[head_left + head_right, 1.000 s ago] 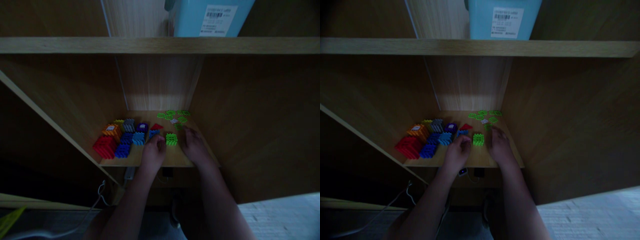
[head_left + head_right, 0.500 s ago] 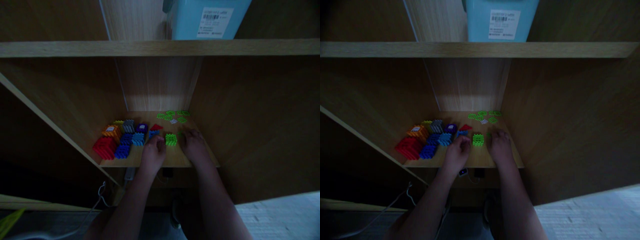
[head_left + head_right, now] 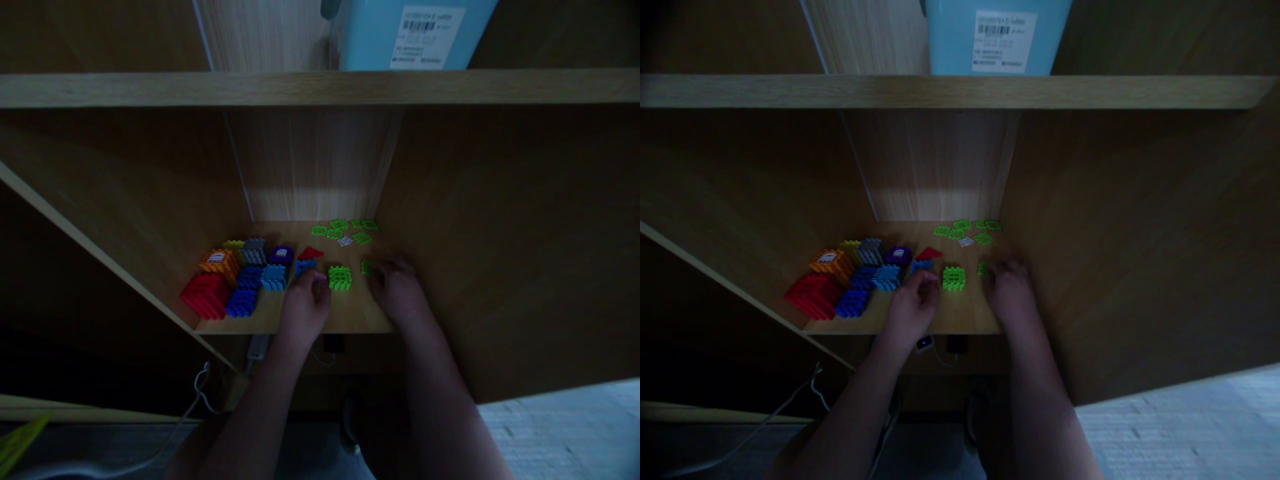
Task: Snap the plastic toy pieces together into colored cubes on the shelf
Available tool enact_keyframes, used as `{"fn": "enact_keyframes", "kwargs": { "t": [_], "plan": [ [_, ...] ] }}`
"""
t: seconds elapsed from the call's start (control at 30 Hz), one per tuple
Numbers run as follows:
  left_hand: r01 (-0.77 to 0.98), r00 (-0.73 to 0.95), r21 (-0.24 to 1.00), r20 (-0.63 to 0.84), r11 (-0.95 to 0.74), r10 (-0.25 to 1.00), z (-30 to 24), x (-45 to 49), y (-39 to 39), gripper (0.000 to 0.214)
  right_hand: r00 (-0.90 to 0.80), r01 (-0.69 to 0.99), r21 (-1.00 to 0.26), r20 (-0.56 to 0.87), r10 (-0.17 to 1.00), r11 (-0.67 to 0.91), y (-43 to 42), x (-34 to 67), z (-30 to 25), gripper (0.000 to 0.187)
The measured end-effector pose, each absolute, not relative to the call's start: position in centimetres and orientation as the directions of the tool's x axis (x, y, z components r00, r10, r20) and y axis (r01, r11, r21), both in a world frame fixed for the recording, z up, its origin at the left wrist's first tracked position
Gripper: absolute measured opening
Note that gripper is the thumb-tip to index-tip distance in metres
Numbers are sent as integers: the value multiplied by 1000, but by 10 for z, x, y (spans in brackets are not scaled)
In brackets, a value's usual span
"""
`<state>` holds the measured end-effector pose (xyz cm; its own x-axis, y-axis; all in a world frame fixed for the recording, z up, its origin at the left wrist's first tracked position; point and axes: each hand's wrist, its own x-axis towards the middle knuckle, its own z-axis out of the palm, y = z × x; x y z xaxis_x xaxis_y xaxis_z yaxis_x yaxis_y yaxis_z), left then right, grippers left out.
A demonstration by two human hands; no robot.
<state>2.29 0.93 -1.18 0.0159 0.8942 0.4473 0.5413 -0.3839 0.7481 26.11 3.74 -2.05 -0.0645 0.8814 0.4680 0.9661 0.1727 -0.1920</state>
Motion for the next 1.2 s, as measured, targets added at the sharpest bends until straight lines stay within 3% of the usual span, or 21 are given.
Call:
{"fn": "enact_keyframes", "kwargs": {
  "t": [0.27,0.47,0.67,1.2],
  "plan": [
    [567,13,737,439,-368,898,-6,24,8,17,-84,918,-325,402,912,228,36,265,-17,25],
    [565,16,737,440,-371,898,-6,24,8,17,53,885,-435,448,892,167,32,261,-12,30],
    [554,16,750,424,-360,906,-6,23,8,16,-59,675,-604,529,847,424,23,248,-2,32],
    [537,31,756,426,-374,904,-7,23,8,17,-187,578,-654,476,859,488,22,238,-4,38]
  ]
}}
